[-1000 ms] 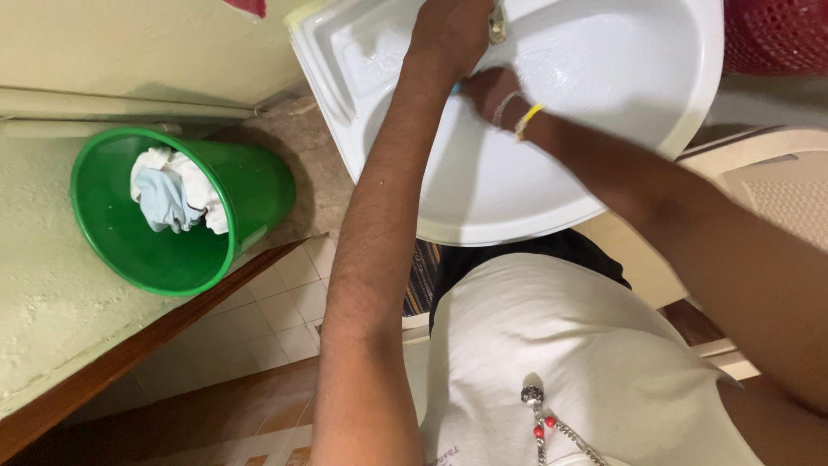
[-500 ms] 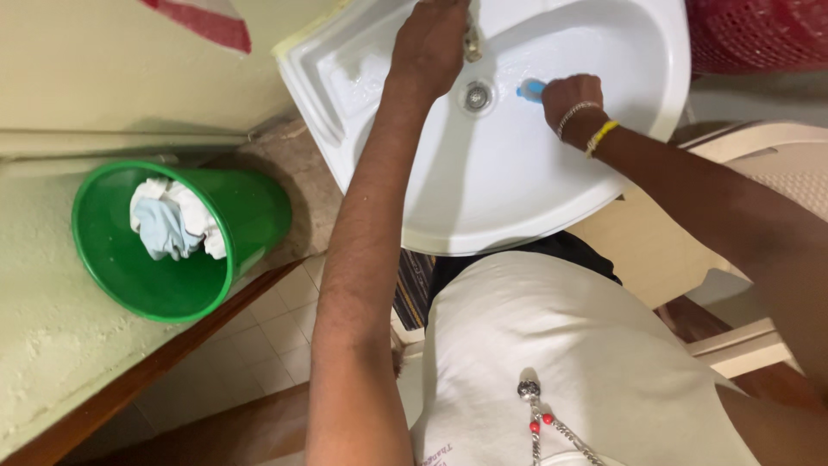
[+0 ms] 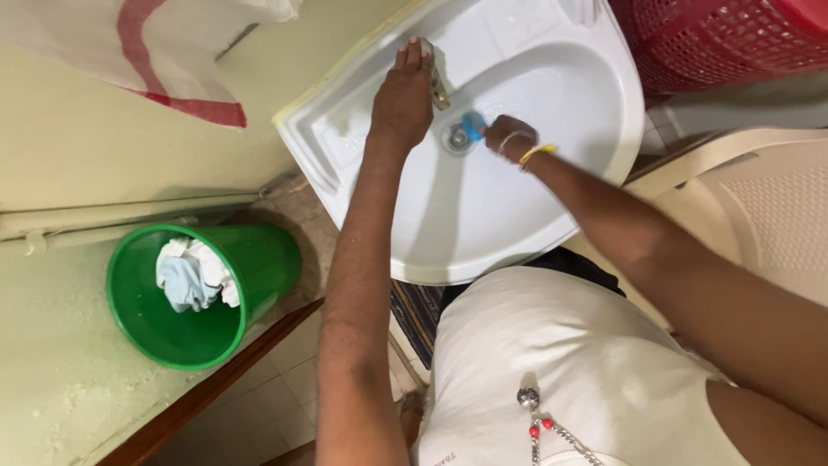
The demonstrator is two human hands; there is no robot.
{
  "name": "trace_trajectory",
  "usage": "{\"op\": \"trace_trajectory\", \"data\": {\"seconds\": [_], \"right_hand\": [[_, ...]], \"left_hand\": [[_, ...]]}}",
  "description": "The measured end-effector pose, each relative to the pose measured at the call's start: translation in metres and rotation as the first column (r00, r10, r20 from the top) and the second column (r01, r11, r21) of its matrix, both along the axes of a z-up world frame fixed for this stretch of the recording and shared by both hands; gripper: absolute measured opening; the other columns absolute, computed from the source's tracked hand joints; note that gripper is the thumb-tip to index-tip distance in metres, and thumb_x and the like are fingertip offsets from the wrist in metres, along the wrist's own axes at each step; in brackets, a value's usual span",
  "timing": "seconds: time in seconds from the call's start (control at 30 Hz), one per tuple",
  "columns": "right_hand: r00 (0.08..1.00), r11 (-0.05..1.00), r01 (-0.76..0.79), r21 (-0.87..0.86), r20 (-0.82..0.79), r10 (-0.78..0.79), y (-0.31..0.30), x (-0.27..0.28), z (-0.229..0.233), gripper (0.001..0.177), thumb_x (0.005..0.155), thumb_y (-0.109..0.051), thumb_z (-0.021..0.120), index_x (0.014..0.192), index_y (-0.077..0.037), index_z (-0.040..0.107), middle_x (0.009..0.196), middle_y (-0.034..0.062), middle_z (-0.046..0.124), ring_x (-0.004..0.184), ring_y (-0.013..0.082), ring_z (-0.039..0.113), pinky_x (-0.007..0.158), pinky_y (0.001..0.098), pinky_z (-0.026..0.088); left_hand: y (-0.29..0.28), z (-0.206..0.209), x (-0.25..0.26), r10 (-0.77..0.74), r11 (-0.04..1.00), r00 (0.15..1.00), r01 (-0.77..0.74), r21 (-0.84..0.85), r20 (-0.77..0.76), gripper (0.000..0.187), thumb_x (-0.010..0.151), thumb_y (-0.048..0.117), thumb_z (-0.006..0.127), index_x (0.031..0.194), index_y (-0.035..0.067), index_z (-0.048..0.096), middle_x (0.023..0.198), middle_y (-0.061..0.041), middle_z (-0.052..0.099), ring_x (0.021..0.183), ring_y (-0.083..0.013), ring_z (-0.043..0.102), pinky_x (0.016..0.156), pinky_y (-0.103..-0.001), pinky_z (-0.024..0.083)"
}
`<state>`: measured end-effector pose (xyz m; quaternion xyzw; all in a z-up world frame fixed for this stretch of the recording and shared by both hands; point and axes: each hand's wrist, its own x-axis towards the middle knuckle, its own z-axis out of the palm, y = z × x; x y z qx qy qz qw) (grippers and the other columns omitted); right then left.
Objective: The person scrubs the interior surfaces and faucet of a white sink using a blue brush and their hands.
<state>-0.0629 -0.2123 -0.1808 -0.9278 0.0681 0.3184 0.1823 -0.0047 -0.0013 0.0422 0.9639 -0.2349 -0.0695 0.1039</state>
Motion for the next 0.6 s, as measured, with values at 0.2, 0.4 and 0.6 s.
{"op": "trace_trajectory", "data": {"seconds": [0.2,0.4,0.6], "right_hand": [[0.309,-0.400,0.873,0.280,-0.951,0.008,-0.008,-0.002,0.083,0.029,0.113,-0.031,0.043,0.096,-0.010,0.054,0.065,-0.0091,0.039,0.052,0.0033,0.035,0.045,0.0199,0.025],[0.268,-0.357,0.906,0.227,-0.961,0.071,0.055,0.006,0.095,0.034,0.112,-0.029,0.035,0.085,-0.012,0.048,0.062,-0.0070,0.037,0.049,0.0064,0.035,0.043,0.0215,0.027],[0.230,-0.456,0.883,0.114,-0.951,0.207,0.055,-0.004,0.085,0.035,0.113,-0.027,0.035,0.083,-0.014,0.047,0.063,-0.0069,0.038,0.049,0.0061,0.035,0.041,0.0215,0.025]], "left_hand": [[-0.005,0.003,0.000,0.040,0.999,0.995,-0.038,0.021,-0.090,0.061,0.090,-0.007,0.053,0.150,-0.001,0.045,0.164,-0.017,0.031,0.149,-0.0343,0.034,0.118,-0.043,0.039],[-0.017,0.008,-0.003,0.036,0.977,0.999,-0.033,0.213,-0.010,0.054,0.096,0.010,0.059,0.148,0.002,0.045,0.163,-0.016,0.029,0.150,-0.0319,0.027,0.121,-0.061,0.026],[-0.023,0.022,-0.020,0.091,0.951,0.993,-0.108,0.289,0.069,0.074,0.084,0.010,0.069,0.151,0.002,0.041,0.166,-0.019,0.024,0.154,-0.0349,0.022,0.120,-0.059,0.028]]}}
